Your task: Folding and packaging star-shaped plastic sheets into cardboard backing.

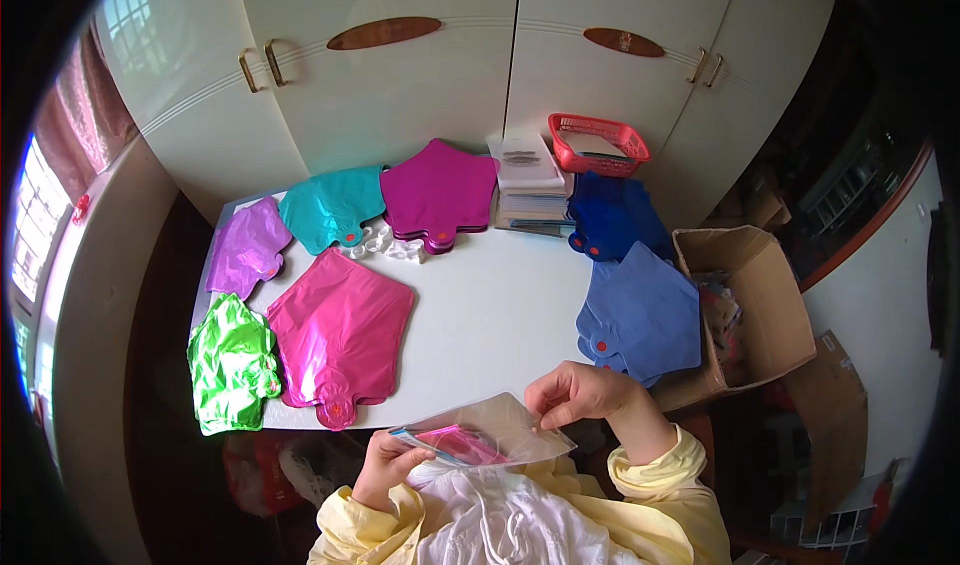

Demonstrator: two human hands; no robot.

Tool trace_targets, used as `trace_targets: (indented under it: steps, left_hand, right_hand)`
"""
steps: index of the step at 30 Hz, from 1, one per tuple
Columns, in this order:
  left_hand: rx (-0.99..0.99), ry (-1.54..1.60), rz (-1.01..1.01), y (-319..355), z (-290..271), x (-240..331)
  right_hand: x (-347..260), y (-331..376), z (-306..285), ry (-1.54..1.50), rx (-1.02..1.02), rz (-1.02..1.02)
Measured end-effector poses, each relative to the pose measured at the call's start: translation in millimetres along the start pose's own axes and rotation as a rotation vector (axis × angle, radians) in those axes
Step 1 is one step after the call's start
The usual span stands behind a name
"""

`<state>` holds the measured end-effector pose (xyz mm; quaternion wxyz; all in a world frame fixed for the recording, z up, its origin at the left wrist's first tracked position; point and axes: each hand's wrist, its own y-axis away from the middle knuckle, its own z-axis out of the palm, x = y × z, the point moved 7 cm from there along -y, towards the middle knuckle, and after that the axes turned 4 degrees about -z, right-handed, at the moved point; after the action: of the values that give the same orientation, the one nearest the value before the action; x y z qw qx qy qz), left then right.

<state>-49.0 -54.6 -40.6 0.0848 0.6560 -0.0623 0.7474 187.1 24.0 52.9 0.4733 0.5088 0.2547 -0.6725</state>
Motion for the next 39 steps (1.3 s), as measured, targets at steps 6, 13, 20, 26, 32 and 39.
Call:
trace_targets:
  steps: [6, 13, 20, 26, 32, 39]
  left_hand:
    - [-0.006, 0.266, -0.063, -3, 10, 6]
    - [-0.015, 0.63, -0.388, 3, 18, -18]
    - [0.021, 0.69, -0.343, 1, 16, -13]
    - [0.014, 0.705, -0.31, -2, 20, -9]
    - [-0.079, 0.641, -0.256, -5, 18, 2]
    - [-0.055, 0.524, -0.303, -5, 9, -1]
  right_hand:
    - [-15, -3, 15, 0.077, -0.083, -0.199]
    - [-44, -1, 27, 1.068, 0.18, -0.754]
    - [-50, 9, 31, 1.401, 0.363, -0.965]
    - [-35, 16, 32, 1.488, 0.566, -1.054]
    - [-36, 15, 26, 1.401, 0.562, -1.046]
    - [-30, 4, 6, 0.755, 0.199, -0.772]
